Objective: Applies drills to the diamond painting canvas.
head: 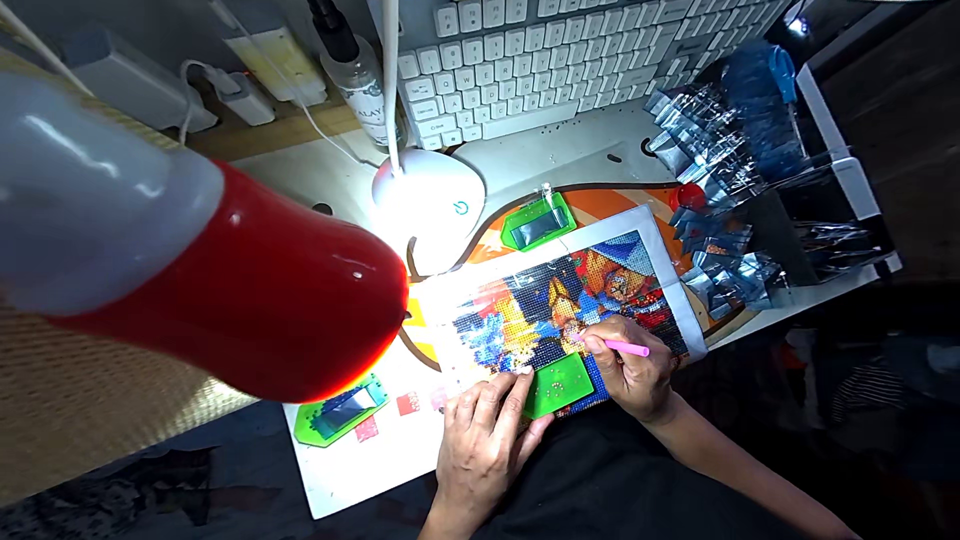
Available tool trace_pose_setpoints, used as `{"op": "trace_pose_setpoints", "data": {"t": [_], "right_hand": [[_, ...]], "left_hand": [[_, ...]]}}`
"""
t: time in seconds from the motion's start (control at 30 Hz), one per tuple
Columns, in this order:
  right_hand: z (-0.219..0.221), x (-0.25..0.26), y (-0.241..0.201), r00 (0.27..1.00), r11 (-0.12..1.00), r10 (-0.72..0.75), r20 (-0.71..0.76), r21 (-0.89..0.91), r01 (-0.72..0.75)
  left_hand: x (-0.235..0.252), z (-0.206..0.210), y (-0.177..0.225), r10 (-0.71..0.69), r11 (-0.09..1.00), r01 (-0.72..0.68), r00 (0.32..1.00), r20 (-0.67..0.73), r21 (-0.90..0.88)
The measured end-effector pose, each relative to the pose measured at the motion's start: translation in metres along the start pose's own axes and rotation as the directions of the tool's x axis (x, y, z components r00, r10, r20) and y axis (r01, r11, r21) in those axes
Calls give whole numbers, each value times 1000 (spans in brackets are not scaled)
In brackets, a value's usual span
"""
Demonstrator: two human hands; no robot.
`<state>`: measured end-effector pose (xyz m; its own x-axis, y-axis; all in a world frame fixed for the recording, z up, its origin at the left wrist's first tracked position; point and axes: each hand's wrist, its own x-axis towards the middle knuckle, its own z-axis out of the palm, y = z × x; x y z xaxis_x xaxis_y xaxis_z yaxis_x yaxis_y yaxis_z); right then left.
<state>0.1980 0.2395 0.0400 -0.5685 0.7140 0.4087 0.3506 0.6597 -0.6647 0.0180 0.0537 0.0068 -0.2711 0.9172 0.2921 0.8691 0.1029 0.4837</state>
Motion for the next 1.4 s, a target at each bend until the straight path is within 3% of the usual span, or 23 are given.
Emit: {"op": "trace_pose_setpoints", "data": {"t": [0.17,0.33,0.47,1.4], "right_hand": [[0,0,1,1000,1000,-9,-2,1,9],[-15,-4,6,987,963,98,-129,264,-61],[-26,-6,4,976,957,91,-197,288,-31],[-4,-33,-2,992,980,-114,51,168,104]], "left_hand": [[1,0,0,-2,1000,2,1000,-2,0],[1,-1,0,2,1000,-1,1000,12,-4],[-2,2,-1,4,1000,-4,1000,12,-2],[21,-6,-4,-17,999,18,999,33,-38]]}}
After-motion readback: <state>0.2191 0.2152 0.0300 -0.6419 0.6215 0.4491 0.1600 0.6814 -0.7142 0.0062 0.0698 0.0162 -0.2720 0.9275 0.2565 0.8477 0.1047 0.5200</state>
